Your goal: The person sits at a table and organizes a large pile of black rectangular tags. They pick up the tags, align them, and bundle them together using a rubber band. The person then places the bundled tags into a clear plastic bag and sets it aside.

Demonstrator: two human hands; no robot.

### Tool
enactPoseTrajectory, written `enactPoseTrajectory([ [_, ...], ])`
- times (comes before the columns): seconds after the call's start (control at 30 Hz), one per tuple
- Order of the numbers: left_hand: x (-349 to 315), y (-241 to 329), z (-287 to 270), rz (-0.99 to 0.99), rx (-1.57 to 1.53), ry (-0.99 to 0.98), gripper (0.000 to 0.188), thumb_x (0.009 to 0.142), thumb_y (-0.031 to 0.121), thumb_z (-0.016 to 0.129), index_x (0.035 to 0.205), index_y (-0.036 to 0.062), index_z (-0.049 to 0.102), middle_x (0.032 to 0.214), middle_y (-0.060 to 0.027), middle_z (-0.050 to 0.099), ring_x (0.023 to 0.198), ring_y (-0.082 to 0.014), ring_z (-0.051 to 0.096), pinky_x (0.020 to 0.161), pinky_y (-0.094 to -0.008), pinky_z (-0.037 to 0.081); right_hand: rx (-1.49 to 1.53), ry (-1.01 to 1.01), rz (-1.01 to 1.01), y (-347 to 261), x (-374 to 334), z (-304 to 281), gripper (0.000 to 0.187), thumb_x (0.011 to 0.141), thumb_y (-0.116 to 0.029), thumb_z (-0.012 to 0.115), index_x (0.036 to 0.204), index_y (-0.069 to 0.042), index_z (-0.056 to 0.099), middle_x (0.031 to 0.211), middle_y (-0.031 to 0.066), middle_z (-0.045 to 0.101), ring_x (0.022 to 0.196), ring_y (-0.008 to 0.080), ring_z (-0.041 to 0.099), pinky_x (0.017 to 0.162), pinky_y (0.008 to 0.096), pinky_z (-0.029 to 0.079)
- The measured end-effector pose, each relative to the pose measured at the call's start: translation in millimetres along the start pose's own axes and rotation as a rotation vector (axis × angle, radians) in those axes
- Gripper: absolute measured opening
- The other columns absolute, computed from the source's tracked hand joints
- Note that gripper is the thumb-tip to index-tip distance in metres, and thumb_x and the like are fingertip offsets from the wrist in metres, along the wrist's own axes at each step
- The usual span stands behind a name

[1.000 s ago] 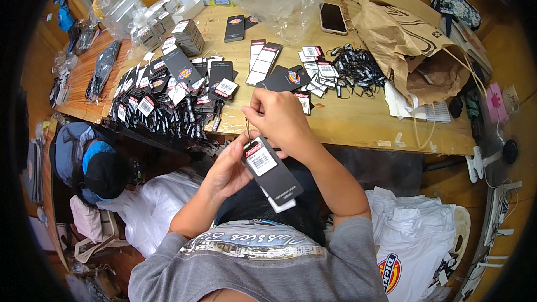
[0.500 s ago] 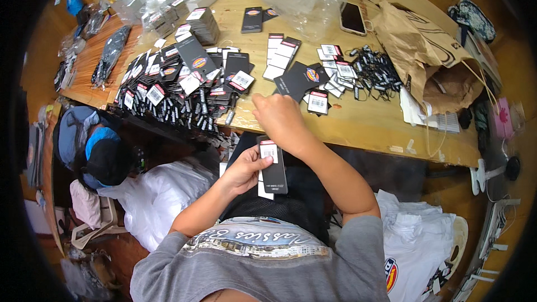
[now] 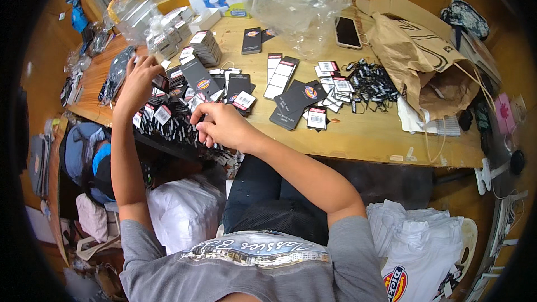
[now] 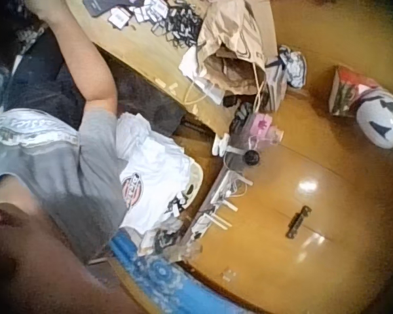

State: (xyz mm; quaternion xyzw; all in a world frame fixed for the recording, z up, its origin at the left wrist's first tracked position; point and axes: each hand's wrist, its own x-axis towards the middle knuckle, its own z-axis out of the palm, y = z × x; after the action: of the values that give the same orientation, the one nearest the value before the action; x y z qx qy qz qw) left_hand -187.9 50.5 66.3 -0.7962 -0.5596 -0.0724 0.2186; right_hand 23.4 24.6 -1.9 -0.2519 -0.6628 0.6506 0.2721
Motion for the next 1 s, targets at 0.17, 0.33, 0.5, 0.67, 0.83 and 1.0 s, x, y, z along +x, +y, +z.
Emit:
enactPoseTrajectory([
  [0.17,61.7,53.3,33.6,0.156,-0.576,0.03,0.028,0.063,-0.005,0.051,0.089,0.005,0.054,0.094,-0.0088,0.048,0.094,-0.0251,0.044,0.079,-0.033,0.037,-0.877,0.506,0.041,1.2,-24.6,-74.7,0.023,0.066,-0.022,0.061,0.077,-0.002,0.059,0.074,0.0138,0.058,0.072,0.0231,0.055,0.063,0.0302,0.042],
  [0.33,122.0,127.0,99.4,0.305,-0.65,-0.272,0.065,0.052,0.025,0.072,0.109,0.0082,0.043,0.105,-0.0158,0.041,0.1,-0.0305,0.038,0.085,-0.0363,0.033,-1.471,0.609,0.571,-9.2,-58.5,-137.8,0.051,0.051,-0.048,0.066,0.077,-0.005,0.062,0.094,0.0121,0.053,0.098,0.0267,0.043,0.076,0.0384,0.036],
  [0.5,146.7,146.3,122.9,0.292,-0.581,-0.464,0.085,0.041,0.033,0.077,0.114,0.0112,0.039,0.112,-0.0153,0.035,0.106,-0.034,0.03,0.09,-0.0393,0.028,-1.423,0.65,0.496,8.6,-54.9,-141.8,0.056,0.047,-0.045,0.07,0.08,-0.002,0.06,0.1,0.0138,0.051,0.102,0.0258,0.041,0.082,0.0366,0.033],
  [0.67,150.1,146.9,130.6,0.254,-0.647,-0.379,0.084,0.04,0.029,0.077,0.111,0.0078,0.04,0.111,-0.0135,0.037,0.107,-0.0322,0.03,0.09,-0.0374,0.028,-0.841,0.659,0.269,22.4,-49.5,-175.6,0.033,0.053,-0.023,0.072,0.071,0.0,0.057,0.068,0.0109,0.057,0.067,0.0222,0.055,0.061,0.0304,0.044],
  [0.83,165.8,147.1,137.0,0.272,-0.634,-0.526,0.08,0.043,0.024,0.076,0.112,0.0073,0.039,0.112,-0.0136,0.038,0.105,-0.0321,0.034,0.087,-0.0359,0.032,-0.022,0.623,0.067,23.2,-46.3,-192.8,0.015,0.064,-0.005,0.064,0.076,-0.001,0.056,0.069,0.0062,0.058,0.062,0.0089,0.052,0.057,0.0199,0.04],
  [1.0,178.2,148.7,146.3,0.022,-0.774,-0.421,0.05,0.048,0.012,0.074,0.089,0.0018,0.047,0.082,-0.0129,0.054,0.077,-0.0265,0.054,0.064,-0.0326,0.045,-0.052,0.666,0.045,12.1,-50.8,-196.9,0.015,0.066,-0.013,0.066,0.078,-0.006,0.059,0.07,0.0013,0.056,0.064,0.0084,0.048,0.06,0.021,0.037],
])
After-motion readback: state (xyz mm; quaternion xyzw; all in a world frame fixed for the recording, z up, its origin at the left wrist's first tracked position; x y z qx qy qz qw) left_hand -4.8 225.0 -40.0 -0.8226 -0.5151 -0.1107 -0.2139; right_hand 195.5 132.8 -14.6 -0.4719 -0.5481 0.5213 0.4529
